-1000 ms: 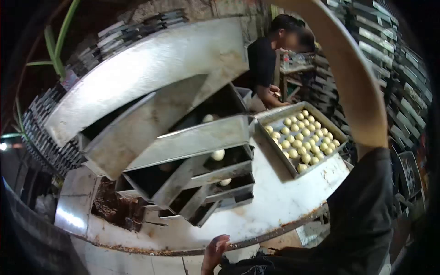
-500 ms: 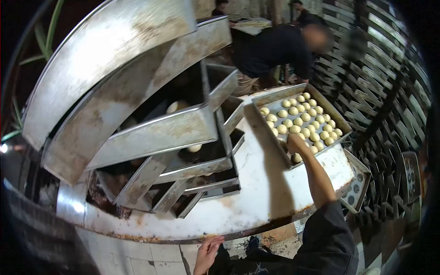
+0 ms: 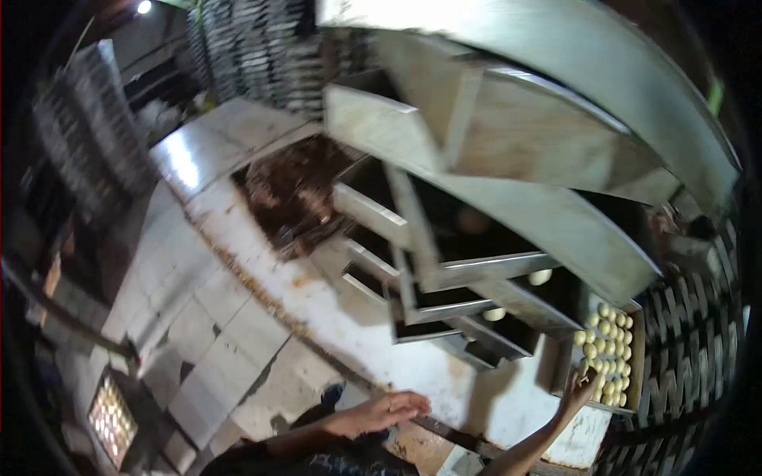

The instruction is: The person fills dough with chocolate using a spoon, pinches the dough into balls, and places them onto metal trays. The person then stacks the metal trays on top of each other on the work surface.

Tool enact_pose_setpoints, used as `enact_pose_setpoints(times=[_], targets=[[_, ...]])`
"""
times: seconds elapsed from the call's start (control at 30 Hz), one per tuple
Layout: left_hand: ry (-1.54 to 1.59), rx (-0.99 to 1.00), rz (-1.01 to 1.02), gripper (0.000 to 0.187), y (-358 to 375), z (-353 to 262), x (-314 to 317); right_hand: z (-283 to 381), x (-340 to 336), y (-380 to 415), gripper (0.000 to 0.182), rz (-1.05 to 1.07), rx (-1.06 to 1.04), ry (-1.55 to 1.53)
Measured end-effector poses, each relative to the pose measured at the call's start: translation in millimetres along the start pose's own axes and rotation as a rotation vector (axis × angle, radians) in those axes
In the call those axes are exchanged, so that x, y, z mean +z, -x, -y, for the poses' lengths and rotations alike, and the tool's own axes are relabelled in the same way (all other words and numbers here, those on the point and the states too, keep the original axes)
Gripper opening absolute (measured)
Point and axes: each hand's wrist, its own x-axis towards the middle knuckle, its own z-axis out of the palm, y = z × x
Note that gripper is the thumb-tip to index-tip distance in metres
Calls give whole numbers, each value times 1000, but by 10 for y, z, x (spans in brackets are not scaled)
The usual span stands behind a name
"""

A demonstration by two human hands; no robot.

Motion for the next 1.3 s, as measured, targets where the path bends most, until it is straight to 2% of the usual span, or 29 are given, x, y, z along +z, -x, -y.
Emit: enact_pose_setpoints(times=[0.07,0.13,0.2,0.23,0.27,0.33,0.37,0.4,0.43,0.47,0.5,0.53,0.6,0.67,0.7,0.73,0.8,0.83,0.87,0.9,0.93,1.0,1.03,1.07,1.1,1.17,1.2,1.27,1.3], targets=[[427,35,29,42,276,54,-102,1322,573,690,37,34,181,-109],[702,54,8,49,335,97,-280,1816,1194,1511,37,157,173,-148],[852,95,-70,47,375,198,-523,2344,1692,2199,49,598,-223,47],[726,-37,-290,43,479,85,-679,2732,1919,2347,45,808,-269,9],[812,36,-353,37,624,-157,-902,3064,2136,2411,42,1013,-309,-30],[810,270,-427,34,867,365,-1494,3042,2516,2421,26,1317,-312,-188],[914,296,-503,36,1020,324,-1662,3456,2722,2347,17,1224,70,-198],[762,259,-717,40,1087,259,-1779,3441,3009,2456,17,1097,146,-338],[473,247,-586,44,1121,521,-1939,3462,3333,2575,16,953,151,-319],[177,243,-445,48,1122,747,-2133,3498,3712,2633,16,866,-90,-209],[-137,208,-637,54,1250,130,-2012,3459,4131,2658,24,862,-282,-150],[243,230,-487,58,1276,63,-2204,3246,4488,2685,30,773,-217,-97],[518,168,-405,57,1451,-31,-2560,3028,4849,2679,37,685,-157,-29],[296,-157,-512,52,1567,-219,-2861,2953,4999,2707,39,680,-165,264],[857,202,-451,49,1562,70,-2972,2668,5100,2793,27,685,-104,112],[882,224,-556,37,1541,81,-3049,2774,5055,2806,27,684,-98,133],[-206,305,-722,33,1482,330,-3239,3122,4906,2786,12,648,-189,264],[144,182,-692,35,1514,135,-3245,3378,4797,2798,14,706,-204,280],[495,49,-643,37,1526,-62,-3203,3593,4765,2821,20,701,-426,238],[626,67,-618,45,1392,110,-3171,3852,4738,2806,17,820,-399,325],[338,-209,-492,55,1502,-576,-3157,4050,4797,2750,15,930,-374,405],[393,160,-285,64,1385,-395,-3049,4158,4957,2503,18,987,-419,659],[656,49,-198,66,1458,-699,-3125,4215,5041,2336,17,1073,-432,728],[833,109,-180,62,1440,-604,-3154,4256,5122,2239,16,1155,-446,793],[748,65,-181,59,1461,-523,-3252,4260,5191,2230,16,1154,-445,803],[596,18,-322,49,1547,-641,-3412,4198,5309,2266,12,1025,-1090,1064],[594,25,-324,49,1590,-616,-3466,4161,5369,2260,12,1019,-1097,1063],[100,251,-548,43,1670,-492,-3554,4115,5445,2251,14,1264,-787,728],[687,190,-598,36,1579,-323,-3541,4315,5402,2187,18,1304,-438,622]])
